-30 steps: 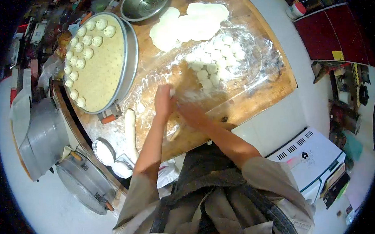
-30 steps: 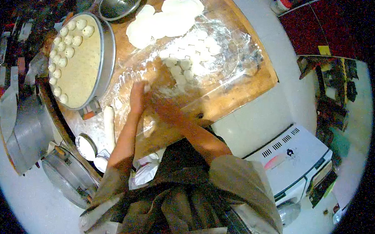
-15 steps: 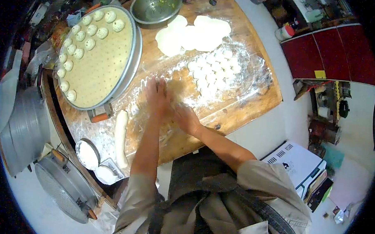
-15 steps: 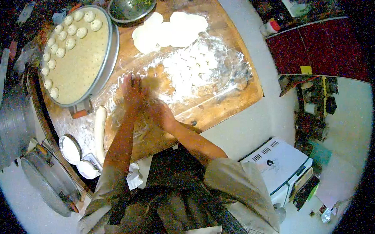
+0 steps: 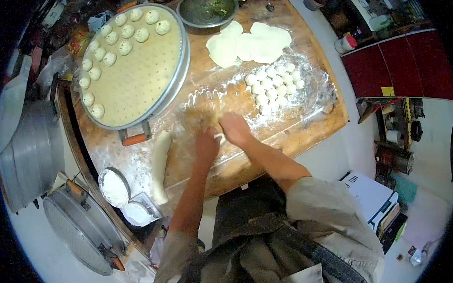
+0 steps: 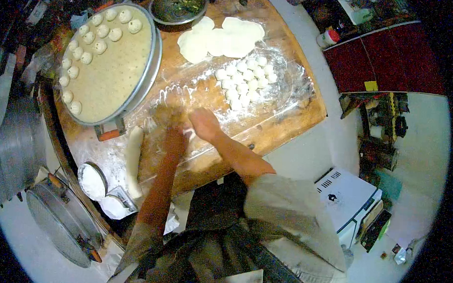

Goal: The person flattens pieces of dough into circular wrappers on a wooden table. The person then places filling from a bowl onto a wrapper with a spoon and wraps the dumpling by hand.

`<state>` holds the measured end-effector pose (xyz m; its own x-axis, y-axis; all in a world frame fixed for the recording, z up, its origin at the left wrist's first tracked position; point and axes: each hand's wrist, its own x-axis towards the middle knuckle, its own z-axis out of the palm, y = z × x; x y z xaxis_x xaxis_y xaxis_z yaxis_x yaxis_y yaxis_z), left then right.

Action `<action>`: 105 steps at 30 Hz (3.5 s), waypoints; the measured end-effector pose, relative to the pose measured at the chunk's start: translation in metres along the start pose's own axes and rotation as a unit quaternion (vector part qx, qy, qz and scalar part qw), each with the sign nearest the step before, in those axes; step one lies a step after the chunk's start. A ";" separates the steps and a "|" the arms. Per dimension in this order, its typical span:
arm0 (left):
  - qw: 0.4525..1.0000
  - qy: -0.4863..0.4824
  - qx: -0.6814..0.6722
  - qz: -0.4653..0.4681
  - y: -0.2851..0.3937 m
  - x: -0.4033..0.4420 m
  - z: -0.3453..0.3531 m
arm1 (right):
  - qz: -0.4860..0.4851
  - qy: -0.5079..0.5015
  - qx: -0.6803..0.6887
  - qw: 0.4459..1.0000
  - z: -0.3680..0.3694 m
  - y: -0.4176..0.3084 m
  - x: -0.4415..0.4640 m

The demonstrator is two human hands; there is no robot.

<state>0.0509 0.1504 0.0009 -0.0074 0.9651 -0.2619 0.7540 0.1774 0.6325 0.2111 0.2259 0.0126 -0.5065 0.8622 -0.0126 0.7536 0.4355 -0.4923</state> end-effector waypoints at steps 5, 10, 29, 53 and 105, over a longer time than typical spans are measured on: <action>0.986 0.006 -0.154 -0.070 -0.011 -0.039 -0.011 | -0.060 -0.031 -0.019 0.998 -0.010 0.009 -0.048; 0.994 0.092 0.030 0.054 -0.009 -0.035 -0.021 | -0.026 0.081 -0.025 0.996 0.015 -0.014 0.027; 0.922 0.024 -0.331 -0.201 -0.072 -0.032 0.010 | 0.004 -0.043 -0.071 0.997 0.007 -0.017 -0.044; 0.950 0.139 -0.173 -0.222 -0.071 -0.057 -0.027 | 0.019 -0.098 -0.056 0.993 0.004 -0.016 -0.042; 0.982 0.161 -0.038 0.094 0.042 0.084 0.021 | 0.076 0.044 0.096 0.992 -0.005 0.061 -0.089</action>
<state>0.0958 0.2350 -0.0093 -0.0889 0.9910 0.1000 0.7114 -0.0071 0.7028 0.3038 0.1769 -0.0122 -0.3486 0.9369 -0.0271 0.7206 0.2494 -0.6469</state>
